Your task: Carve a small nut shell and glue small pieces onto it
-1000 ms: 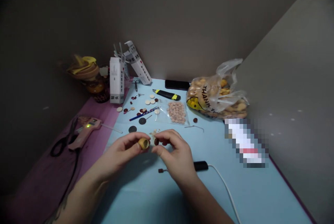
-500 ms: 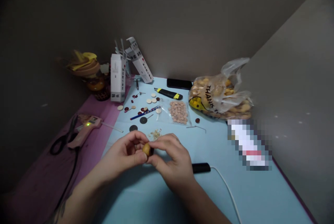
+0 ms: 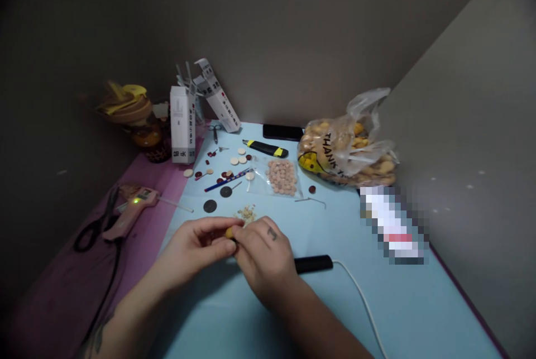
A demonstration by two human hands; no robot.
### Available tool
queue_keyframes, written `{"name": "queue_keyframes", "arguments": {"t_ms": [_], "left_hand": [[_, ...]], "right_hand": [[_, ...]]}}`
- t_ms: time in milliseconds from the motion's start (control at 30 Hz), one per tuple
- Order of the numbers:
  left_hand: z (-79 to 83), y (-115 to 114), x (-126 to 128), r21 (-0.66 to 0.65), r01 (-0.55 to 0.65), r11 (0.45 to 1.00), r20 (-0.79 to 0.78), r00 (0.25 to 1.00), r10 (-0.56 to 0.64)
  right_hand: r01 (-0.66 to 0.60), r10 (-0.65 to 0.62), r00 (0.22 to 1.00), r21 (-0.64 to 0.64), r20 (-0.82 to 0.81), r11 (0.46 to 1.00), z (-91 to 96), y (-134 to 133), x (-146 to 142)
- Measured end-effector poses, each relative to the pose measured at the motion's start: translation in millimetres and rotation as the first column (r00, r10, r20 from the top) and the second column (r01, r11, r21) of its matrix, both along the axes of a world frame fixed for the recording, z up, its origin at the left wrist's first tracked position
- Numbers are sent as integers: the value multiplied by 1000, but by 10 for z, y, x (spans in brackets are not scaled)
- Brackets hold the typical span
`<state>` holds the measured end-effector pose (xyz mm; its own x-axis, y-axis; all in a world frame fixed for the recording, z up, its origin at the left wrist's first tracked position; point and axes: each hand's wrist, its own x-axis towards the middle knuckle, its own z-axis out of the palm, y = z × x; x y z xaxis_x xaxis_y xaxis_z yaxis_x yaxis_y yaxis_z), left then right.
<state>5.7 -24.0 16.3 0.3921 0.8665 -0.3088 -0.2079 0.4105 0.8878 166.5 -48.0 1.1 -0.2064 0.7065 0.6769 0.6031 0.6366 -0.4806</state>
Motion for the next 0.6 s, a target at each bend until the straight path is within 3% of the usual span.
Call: {"name": "queue_keyframes", "arguments": {"t_ms": [133, 333, 600], "left_hand": [[18, 17, 19, 109, -50, 993, -56, 997, 57], [-13, 34, -11, 17, -104, 994, 54, 993, 103], [-35, 15, -24, -49, 15, 999, 254, 967, -2]], "right_hand": [[23, -21, 998, -30, 52, 999, -18, -16, -15], [46, -59, 986, -84, -153, 995, 68, -61, 38], [46, -62, 989, -117, -136, 992, 90, -55, 25]]}}
